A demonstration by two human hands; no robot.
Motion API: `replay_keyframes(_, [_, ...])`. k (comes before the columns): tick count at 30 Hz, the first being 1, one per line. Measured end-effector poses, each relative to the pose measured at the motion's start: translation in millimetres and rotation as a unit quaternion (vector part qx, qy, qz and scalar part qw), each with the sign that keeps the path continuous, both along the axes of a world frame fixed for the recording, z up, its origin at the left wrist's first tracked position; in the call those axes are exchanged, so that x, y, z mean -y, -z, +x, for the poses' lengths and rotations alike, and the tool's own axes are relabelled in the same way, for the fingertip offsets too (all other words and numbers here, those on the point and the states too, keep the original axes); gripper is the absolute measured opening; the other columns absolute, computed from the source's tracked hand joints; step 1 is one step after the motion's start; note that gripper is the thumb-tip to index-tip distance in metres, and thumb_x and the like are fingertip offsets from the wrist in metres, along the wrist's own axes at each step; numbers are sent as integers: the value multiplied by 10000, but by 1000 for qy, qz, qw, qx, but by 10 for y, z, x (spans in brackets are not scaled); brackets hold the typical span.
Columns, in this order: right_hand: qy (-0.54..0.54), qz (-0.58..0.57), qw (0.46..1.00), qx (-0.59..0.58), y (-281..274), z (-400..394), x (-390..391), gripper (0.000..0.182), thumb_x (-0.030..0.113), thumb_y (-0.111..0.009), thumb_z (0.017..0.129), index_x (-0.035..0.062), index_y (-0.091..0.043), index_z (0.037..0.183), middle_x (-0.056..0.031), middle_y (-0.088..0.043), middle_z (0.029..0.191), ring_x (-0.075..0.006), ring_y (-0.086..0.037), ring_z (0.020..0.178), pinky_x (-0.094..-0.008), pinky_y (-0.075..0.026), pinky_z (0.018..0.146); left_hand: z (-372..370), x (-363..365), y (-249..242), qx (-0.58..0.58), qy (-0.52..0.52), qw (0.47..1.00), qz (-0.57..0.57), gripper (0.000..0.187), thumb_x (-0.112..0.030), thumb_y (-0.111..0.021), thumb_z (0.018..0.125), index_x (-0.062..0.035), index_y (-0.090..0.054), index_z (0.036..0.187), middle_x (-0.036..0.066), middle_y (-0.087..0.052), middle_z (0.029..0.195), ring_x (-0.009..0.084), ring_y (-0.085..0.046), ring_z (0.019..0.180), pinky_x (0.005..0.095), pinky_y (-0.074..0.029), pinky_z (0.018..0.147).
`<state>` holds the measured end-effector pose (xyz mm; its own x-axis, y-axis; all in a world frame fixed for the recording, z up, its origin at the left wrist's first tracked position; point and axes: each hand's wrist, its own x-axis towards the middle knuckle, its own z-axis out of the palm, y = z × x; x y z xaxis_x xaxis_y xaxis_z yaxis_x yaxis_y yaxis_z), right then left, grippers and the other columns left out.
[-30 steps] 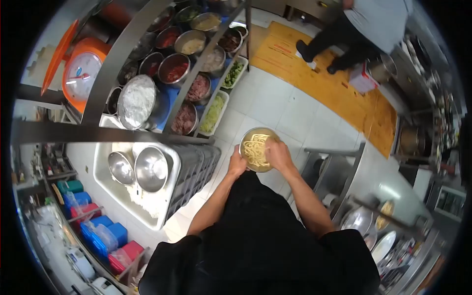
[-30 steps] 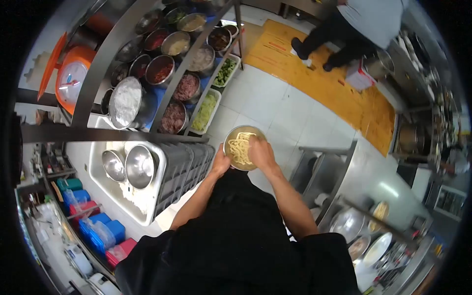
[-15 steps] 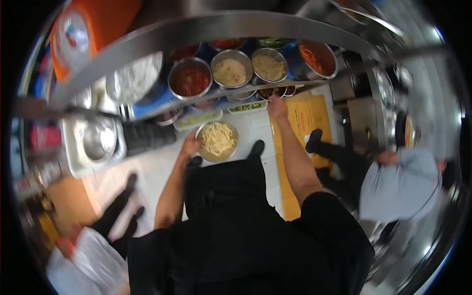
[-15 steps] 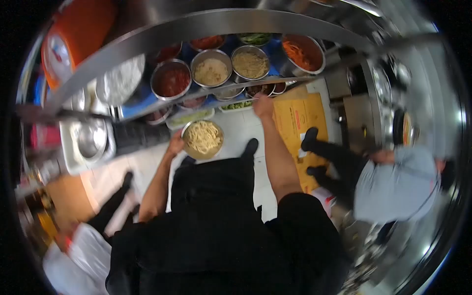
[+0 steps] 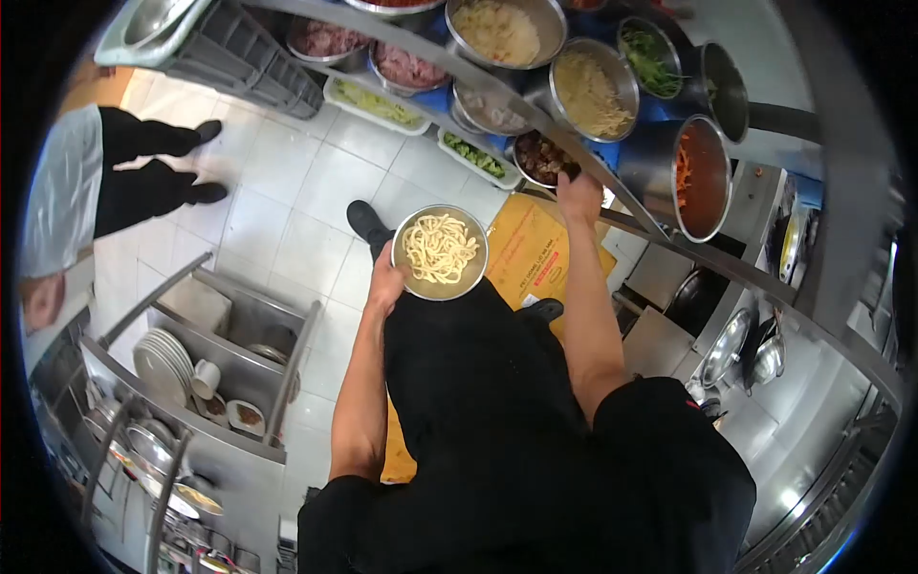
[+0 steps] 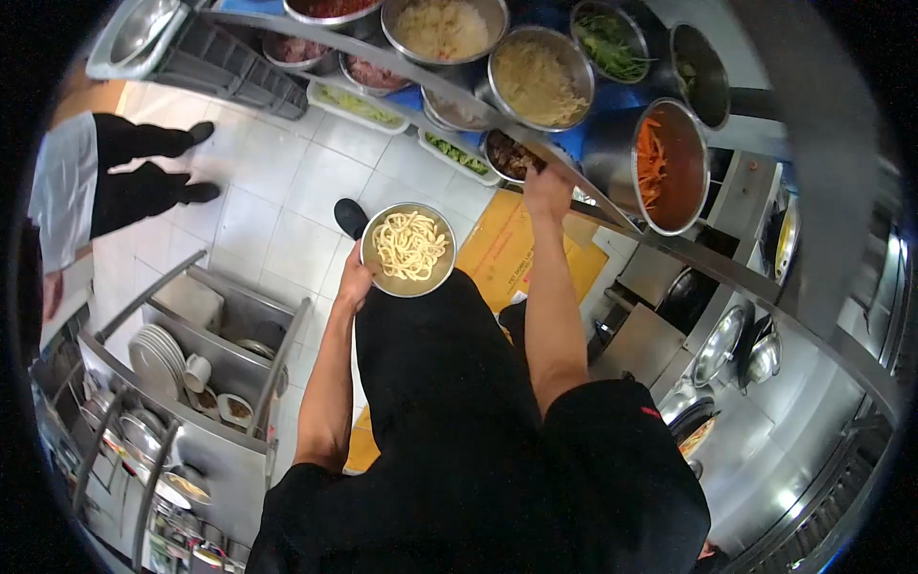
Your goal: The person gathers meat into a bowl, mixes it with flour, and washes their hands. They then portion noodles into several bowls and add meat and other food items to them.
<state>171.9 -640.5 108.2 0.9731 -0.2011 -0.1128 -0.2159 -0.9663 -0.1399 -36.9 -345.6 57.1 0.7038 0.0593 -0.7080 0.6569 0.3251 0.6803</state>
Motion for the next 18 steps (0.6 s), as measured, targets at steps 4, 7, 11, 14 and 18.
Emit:
replay_keyframes(4, [-216,-67,974,-29,425,340,-115,369,165,-601,792,98,-589,1154,-209,-594,1150,-382,-540,1101,-451,-463,906,-38,248,35,23,26,998,45,508,36,-457,793,4,-474,1299,160,-592,1189,226,-546,1124,300,-400,977])
replay_keyframes(7, [-268,-147,949,79,1028,497,113,305,135,-583,778,86,-600,1078,-202,-579,1112,-377,-529,1071,-447,-459,902,19,355,249,64,43,995,56,492,-37,-469,828,-13,-452,1319,189,-601,1169,257,-578,1076,333,-433,933])
replay_keyframes(11, [-252,-45,962,-92,496,482,-223,290,171,-592,784,57,-590,1051,-192,-542,1173,-373,-545,1045,-459,-460,920,209,403,312,103,71,987,101,513,-100,-478,833,-31,-429,1339,216,-611,1136,289,-613,1006,366,-483,835])
replay_keyframes(14, [-249,-66,965,-36,943,412,-364,292,192,-588,793,59,-597,1053,-185,-552,1160,-374,-542,1074,-466,-458,919,296,467,554,95,80,980,153,527,-118,-484,825,-34,-421,1342,224,-611,1126,295,-616,993,356,-494,798])
replay_keyframes(18, [-247,-29,967,-47,879,323,-351,362,176,-522,797,54,-588,1132,-201,-568,1186,-357,-551,1099,-435,-436,972,441,529,491,68,77,987,121,550,-112,-484,812,-50,-403,1353,230,-592,1158,304,-643,911,352,-543,677])
